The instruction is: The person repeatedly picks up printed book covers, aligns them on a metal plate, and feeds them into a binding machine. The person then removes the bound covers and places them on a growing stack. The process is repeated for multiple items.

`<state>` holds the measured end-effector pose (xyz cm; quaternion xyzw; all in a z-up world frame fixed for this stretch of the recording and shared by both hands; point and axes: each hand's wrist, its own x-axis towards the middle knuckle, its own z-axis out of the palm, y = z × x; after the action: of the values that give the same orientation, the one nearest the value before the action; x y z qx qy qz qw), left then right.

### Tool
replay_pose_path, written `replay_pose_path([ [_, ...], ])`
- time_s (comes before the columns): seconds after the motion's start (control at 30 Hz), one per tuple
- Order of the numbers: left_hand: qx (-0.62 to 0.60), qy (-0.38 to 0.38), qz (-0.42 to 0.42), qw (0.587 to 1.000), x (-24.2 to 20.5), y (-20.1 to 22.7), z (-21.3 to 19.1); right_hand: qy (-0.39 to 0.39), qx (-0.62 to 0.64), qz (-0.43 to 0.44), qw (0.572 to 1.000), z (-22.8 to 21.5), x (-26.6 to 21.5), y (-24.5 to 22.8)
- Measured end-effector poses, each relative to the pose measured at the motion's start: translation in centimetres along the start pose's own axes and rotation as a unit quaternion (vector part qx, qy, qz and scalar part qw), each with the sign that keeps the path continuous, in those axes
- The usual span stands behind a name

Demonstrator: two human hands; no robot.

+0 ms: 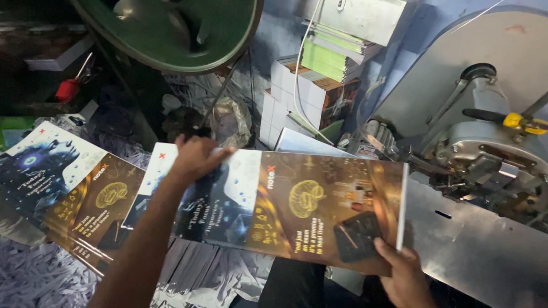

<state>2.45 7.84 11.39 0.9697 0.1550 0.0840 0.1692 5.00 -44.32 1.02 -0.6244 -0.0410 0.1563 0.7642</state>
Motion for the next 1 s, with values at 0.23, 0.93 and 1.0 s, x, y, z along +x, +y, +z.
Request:
replay_pose_path([
  [0.23,-0.061,0.207,0.031,0.976,0.0,-4.8,-1.8,-0.077,-0.254,-0.258,0.929,-4.8,-0.3,0.3],
  [0.93,-0.653,0.103,-0.046,0.749,-10.3,-10.5,-1.9,0.091,0.149,0.147,0.974,-3.2,-0.3,-2.5],
  [1.0,-0.575,0.155,-0.071,0.800,-10.3,-10.2,-1.9,0.112,0.141,0.181,0.967,-3.0,-0.4,-2.9],
])
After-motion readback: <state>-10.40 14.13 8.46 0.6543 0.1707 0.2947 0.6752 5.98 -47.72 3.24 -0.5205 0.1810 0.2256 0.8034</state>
